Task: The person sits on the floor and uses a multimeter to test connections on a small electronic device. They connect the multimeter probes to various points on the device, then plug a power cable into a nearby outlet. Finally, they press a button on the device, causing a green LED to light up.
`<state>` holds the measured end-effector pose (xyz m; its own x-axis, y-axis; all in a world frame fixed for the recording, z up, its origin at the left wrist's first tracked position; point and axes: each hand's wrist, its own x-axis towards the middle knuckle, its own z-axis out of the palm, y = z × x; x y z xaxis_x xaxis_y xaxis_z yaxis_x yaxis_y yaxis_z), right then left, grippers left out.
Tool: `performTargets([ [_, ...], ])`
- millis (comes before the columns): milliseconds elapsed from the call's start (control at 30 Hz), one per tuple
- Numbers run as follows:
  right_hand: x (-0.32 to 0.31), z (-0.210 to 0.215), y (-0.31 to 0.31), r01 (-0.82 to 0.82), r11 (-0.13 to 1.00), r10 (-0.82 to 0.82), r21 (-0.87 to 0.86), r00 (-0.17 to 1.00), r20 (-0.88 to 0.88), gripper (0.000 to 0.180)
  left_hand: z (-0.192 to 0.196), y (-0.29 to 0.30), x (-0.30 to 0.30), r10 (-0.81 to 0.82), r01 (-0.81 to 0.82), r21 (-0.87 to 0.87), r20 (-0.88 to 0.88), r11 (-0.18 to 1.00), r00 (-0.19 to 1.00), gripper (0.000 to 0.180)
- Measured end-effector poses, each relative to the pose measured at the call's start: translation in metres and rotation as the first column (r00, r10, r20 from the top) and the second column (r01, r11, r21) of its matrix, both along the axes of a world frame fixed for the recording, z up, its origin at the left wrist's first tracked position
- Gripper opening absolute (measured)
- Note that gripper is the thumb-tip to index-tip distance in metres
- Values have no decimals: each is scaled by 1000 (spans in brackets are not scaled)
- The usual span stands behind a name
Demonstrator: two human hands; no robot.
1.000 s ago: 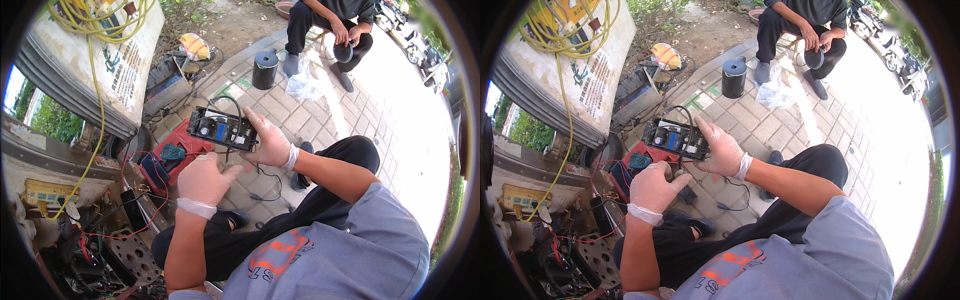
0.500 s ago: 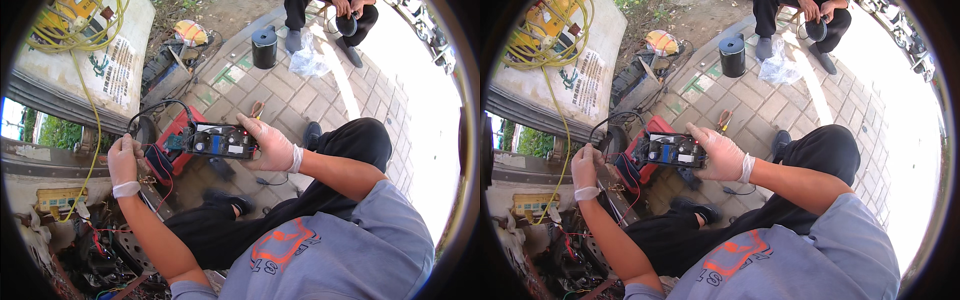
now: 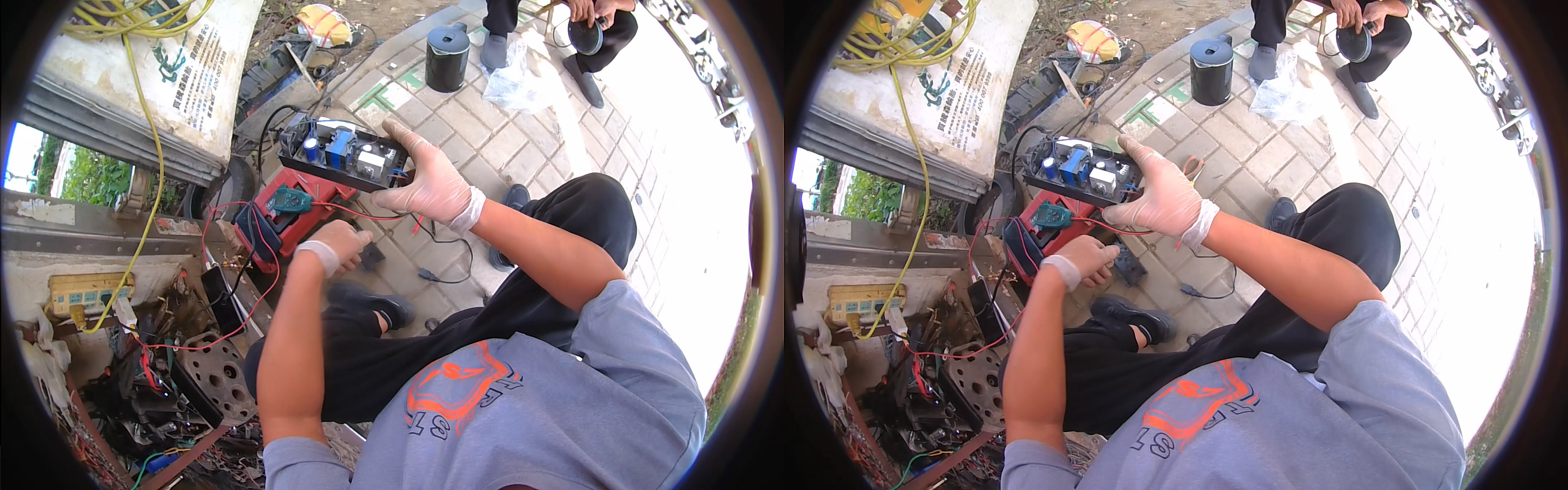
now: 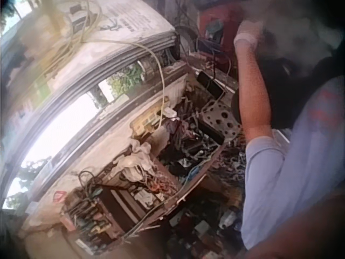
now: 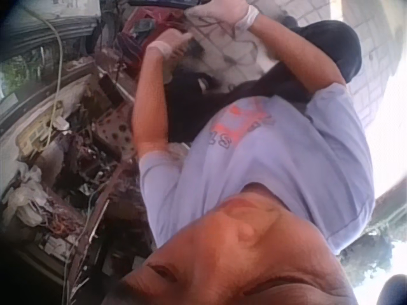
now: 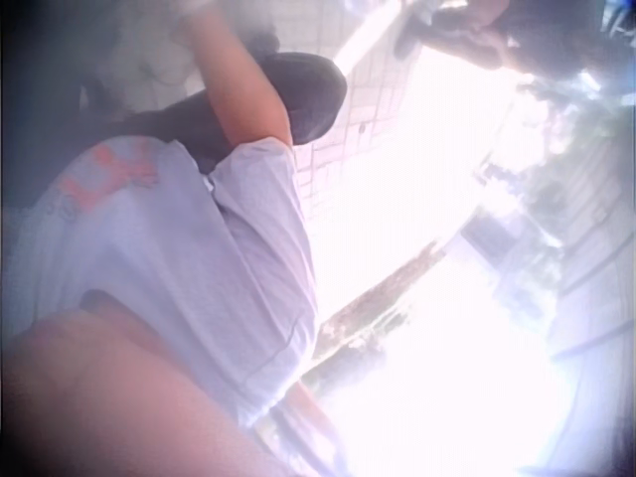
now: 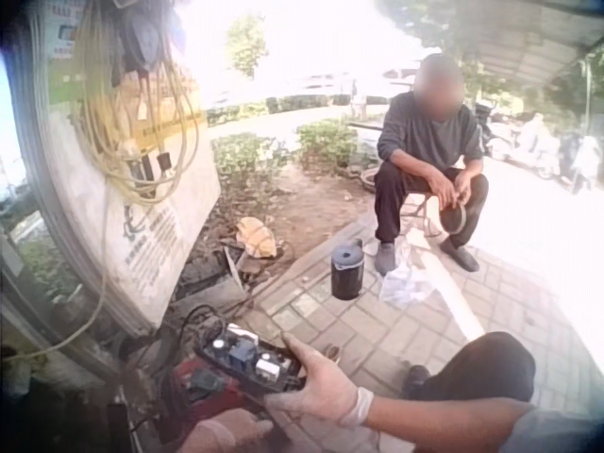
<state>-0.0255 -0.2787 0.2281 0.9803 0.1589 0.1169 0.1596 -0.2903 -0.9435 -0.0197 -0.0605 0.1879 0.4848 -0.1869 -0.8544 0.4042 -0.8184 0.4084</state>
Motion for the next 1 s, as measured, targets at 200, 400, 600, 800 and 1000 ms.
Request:
performTargets([
  [200, 2, 0, 13, 7, 1000, -8, 27, 1000, 10, 103, -126, -23, -8, 846, -906, -281, -348, 316, 403, 51],
  [400, 9, 3, 11, -46, 998, 50, -43, 994, 101, 104, -150, -24, -16, 756, -857, -388, -655, -339, -2, 29],
  [600, 17, 21, -1, -33, 999, 32, 8, 993, 116, 102, -150, 81, -9, 868, -899, -115, 337, 423, 365, 25],
  [800, 12, 55, -25, -9, 999, 4, 45, 994, 113, 99, -116, 124, -22, 222, -679, 524, 683, 514, 696, 29],
  [1000, 5, 77, -42, 35, 998, -18, -55, 958, 288, 100, -108, 151, -17, 60, -566, 711, 600, 417, 798, 29],
])
